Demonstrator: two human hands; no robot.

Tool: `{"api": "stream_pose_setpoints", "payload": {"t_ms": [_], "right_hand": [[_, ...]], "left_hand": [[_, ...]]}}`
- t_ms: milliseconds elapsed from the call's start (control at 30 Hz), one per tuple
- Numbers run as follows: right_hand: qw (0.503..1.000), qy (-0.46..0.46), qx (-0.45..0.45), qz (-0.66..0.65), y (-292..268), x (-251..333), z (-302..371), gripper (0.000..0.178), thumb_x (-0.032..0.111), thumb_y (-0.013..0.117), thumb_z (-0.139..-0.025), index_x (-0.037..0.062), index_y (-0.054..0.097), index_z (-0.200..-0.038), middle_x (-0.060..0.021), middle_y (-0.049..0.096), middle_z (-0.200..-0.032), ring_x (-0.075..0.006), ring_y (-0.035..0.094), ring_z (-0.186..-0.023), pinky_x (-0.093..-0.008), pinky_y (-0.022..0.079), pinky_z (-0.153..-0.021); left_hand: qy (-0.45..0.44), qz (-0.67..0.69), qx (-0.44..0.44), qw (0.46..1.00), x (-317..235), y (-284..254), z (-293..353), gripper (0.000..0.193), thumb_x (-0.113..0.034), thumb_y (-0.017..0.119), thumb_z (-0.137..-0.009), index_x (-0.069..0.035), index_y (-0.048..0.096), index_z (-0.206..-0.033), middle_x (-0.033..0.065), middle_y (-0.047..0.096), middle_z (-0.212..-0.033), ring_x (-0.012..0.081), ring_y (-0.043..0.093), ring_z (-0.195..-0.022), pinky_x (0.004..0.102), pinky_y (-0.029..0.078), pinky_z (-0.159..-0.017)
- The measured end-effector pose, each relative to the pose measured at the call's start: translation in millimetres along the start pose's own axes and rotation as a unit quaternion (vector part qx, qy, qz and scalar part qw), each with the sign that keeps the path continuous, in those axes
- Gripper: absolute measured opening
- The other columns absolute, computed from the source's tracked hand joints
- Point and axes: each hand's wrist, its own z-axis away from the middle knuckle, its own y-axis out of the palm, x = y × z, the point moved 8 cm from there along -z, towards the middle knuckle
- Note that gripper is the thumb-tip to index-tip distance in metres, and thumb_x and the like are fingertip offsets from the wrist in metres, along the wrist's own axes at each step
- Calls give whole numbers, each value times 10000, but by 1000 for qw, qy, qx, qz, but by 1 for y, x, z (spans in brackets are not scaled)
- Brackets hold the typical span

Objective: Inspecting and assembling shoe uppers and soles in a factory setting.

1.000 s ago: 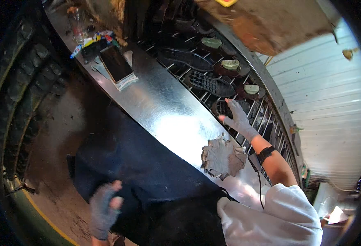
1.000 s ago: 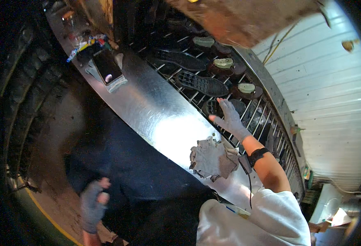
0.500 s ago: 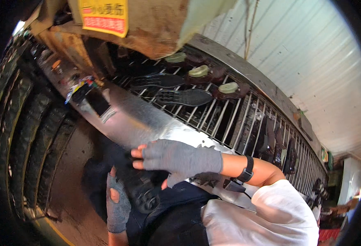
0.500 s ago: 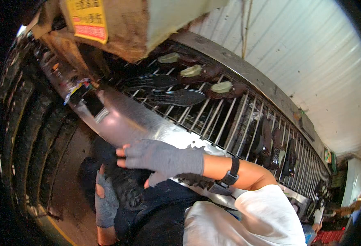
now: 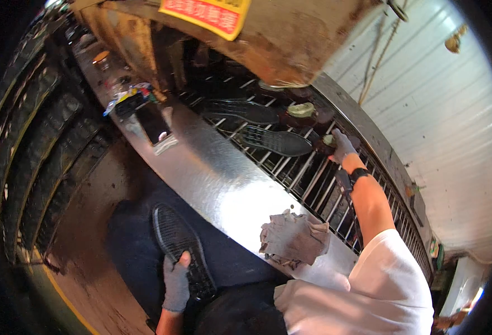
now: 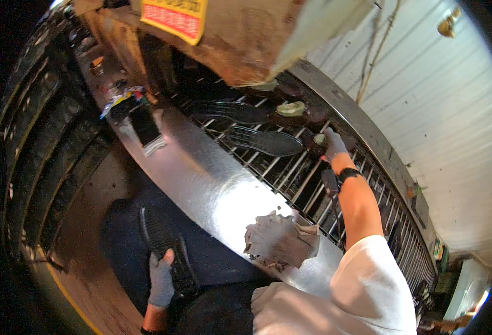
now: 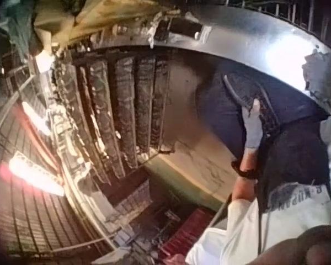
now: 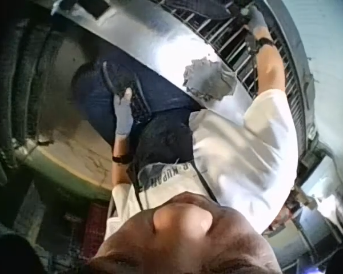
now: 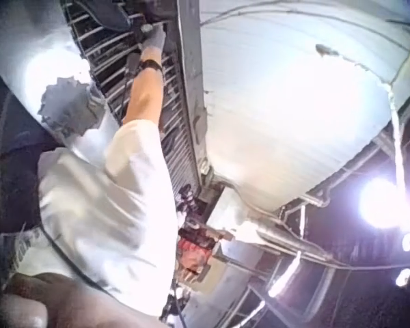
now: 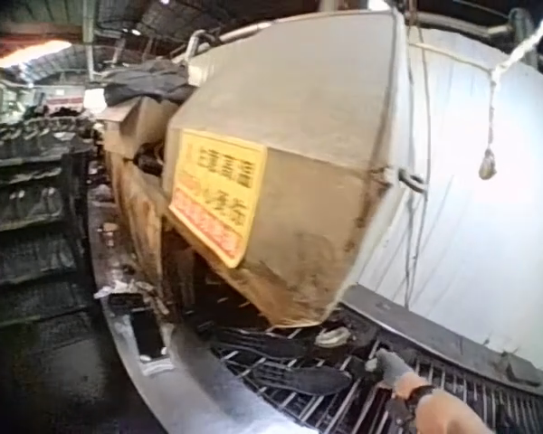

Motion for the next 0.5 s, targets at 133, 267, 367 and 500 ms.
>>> {"api": "stream_pose_setpoints", "payload": {"t_ms": [133, 267, 367, 500], "right_hand": [[977, -57, 28, -206, -5, -32, 19, 314, 377, 677, -981, 161, 648, -1207, -51, 716, -1075, -279, 701, -1061, -546, 589, -904], [973, -42, 69, -215, 19, -51, 122, 349, 297, 701, -951, 97, 596, -1216, -102, 701, -1075, -285, 719, -938, -511, 633, -848], [973, -46, 225, -41, 71, -64, 204, 610, 177, 791, -811, 22, 573, -1359, -100, 687, -1258, -243, 686, -1155, -370, 576, -999], [895, -2, 446, 23, 271, -43, 378, 1080, 170, 884, -742, 32, 310, -1647, -138, 515, -1555, -245, 524, -1404, -375, 371, -1220]], "left_hand": [[19, -37, 18, 999, -10, -4, 4, 465, -165, 676, -1030, -17, 564, -1456, 55, 652, -1324, 155, 587, -1164, 290, 452, -1044], [188, -210, -75, 957, -68, -31, 17, 530, -235, 633, -1058, 24, 506, -1503, 130, 591, -1429, 207, 558, -1311, 333, 440, -1114], [281, -137, 60, 948, -98, -19, 6, 641, -364, 624, -1061, 16, 445, -1546, 192, 542, -1474, 284, 544, -1373, 417, 422, -1179], [210, 63, 164, 962, -102, 49, 1, 814, -438, 682, -1021, -70, 297, -1637, 217, 541, -1468, 336, 553, -1365, 475, 426, -1179]]}}
